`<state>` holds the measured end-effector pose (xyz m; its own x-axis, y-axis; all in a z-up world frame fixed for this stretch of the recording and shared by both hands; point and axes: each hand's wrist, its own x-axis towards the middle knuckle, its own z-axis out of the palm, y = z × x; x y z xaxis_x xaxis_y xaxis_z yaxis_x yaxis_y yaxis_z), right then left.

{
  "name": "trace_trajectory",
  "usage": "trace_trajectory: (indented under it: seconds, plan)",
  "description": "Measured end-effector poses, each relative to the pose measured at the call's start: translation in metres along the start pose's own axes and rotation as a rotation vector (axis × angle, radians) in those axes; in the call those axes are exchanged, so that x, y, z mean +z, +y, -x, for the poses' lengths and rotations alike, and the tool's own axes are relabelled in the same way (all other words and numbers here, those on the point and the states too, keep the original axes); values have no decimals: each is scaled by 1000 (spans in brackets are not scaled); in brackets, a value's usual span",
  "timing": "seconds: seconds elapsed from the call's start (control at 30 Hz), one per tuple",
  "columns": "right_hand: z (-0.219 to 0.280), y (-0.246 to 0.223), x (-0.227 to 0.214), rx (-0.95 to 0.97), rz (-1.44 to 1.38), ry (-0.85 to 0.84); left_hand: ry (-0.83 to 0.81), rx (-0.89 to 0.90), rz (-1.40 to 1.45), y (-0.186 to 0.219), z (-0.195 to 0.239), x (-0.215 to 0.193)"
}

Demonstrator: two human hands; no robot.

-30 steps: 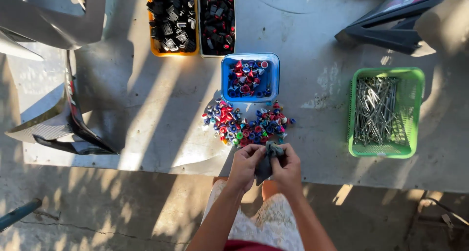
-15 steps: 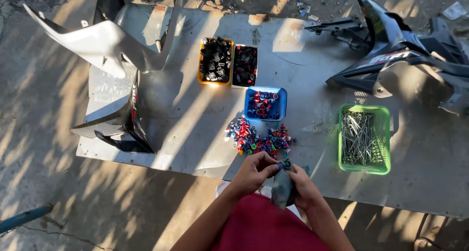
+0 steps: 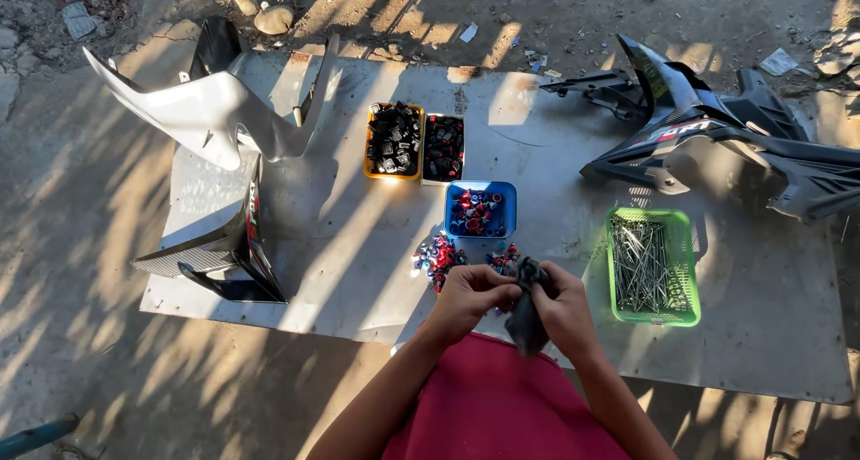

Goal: The person stands at a table outdoors and repeatedly picks up small plastic bottle caps from a pile, wipes them with a cloth, and places them into a blue container. The person also briefly handles a black plastic part from a yellow container before returning to cleaning the bottle caps.

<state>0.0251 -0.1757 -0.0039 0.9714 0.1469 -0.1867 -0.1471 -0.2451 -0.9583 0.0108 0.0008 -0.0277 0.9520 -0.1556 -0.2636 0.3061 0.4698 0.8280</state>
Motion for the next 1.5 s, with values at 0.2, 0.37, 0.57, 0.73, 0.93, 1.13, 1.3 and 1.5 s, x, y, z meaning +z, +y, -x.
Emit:
trace_trajectory:
  seconds: [0.2, 0.37, 0.57, 0.73, 0.93, 1.13, 1.3, 1.5]
  plan:
    - [8, -26, -1, -27, -16, 58, 68, 51, 11, 6, -2, 13]
    - [12, -21, 3, -173, 95, 102, 212, 137, -137, 29, 9, 32]
    - [17, -27, 10, -252, 172, 142, 189, 150, -101, 31, 19, 31]
    - [18, -21, 13, -277, 156, 135, 198, 51, 49, 1, 15, 13]
    - [24, -14, 19, -199, 62, 129, 187, -88, 179, -19, 12, 1]
    - [25, -28, 27, -221, 298, 167, 220, -35, 38, -11, 14, -1]
    - [37, -36, 28, -488, 527, 122, 200, -105, 9, 20, 27, 5]
    - [25, -33, 23, -256, 306, 33, 21, -57, -221, 24, 49, 16]
